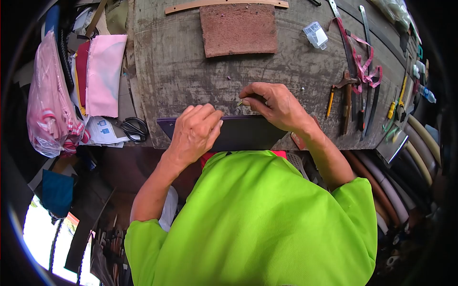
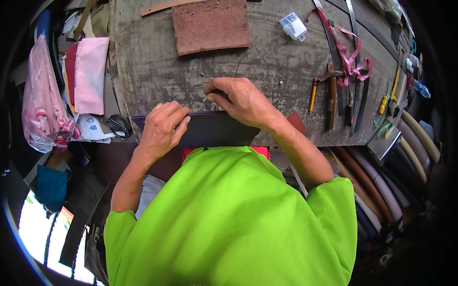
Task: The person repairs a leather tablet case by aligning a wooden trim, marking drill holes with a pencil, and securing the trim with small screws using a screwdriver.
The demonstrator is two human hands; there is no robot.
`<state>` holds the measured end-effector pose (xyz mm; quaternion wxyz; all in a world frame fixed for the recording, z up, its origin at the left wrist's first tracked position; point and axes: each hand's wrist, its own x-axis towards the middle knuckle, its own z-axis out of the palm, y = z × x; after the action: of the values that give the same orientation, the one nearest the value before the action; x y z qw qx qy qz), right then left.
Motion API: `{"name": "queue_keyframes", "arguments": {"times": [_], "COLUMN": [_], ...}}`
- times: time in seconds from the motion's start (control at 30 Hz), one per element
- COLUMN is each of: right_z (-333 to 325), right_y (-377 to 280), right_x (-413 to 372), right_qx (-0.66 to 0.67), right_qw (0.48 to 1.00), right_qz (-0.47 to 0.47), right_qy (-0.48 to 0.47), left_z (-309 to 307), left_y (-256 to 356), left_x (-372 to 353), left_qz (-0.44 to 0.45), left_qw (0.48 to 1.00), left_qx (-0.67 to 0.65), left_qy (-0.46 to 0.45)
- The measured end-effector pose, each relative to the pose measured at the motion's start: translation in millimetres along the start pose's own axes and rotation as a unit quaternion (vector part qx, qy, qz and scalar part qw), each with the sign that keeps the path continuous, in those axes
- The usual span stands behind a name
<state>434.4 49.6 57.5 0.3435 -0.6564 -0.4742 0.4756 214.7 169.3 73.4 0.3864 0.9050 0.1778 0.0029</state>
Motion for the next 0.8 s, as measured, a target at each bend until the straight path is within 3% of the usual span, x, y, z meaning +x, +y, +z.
{"name": "queue_keyframes", "arguments": {"times": [0.1, 0.2, 0.3, 0.43, 0.8], "right_z": [-1.0, 2.3, 18.4, 34.4, 57.4], "right_y": [-7.9, -11.1, -7.0, -17.8, -19.1], "right_x": [-7.6, -20.0, -32.8, -39.3, -55.6], "right_qx": [0.092, 0.253, 0.332, 0.354, 0.351], "right_qw": [0.985, 0.916, 0.884, 0.847, 0.832], "right_qz": [0.077, 0.207, 0.165, 0.184, 0.164], "right_qy": [-0.121, -0.234, -0.286, -0.353, -0.397], "left_z": [-7.7, -7.1, -6.1, -1.8, 11.7], "left_y": [24.6, 41.5, 53.4, 68.5, 82.1], "left_x": [-24.8, -51.8, -80.7, -111.4, -139.2], "left_qz": [0.012, 0.034, 0.059, 0.07, 0.059], "left_qw": [1.0, 0.999, 0.996, 0.994, 0.99], "left_qx": [0.01, 0.027, 0.067, 0.084, 0.117], "left_qy": [0.004, 0.008, -0.004, 0.0, 0.049]}}
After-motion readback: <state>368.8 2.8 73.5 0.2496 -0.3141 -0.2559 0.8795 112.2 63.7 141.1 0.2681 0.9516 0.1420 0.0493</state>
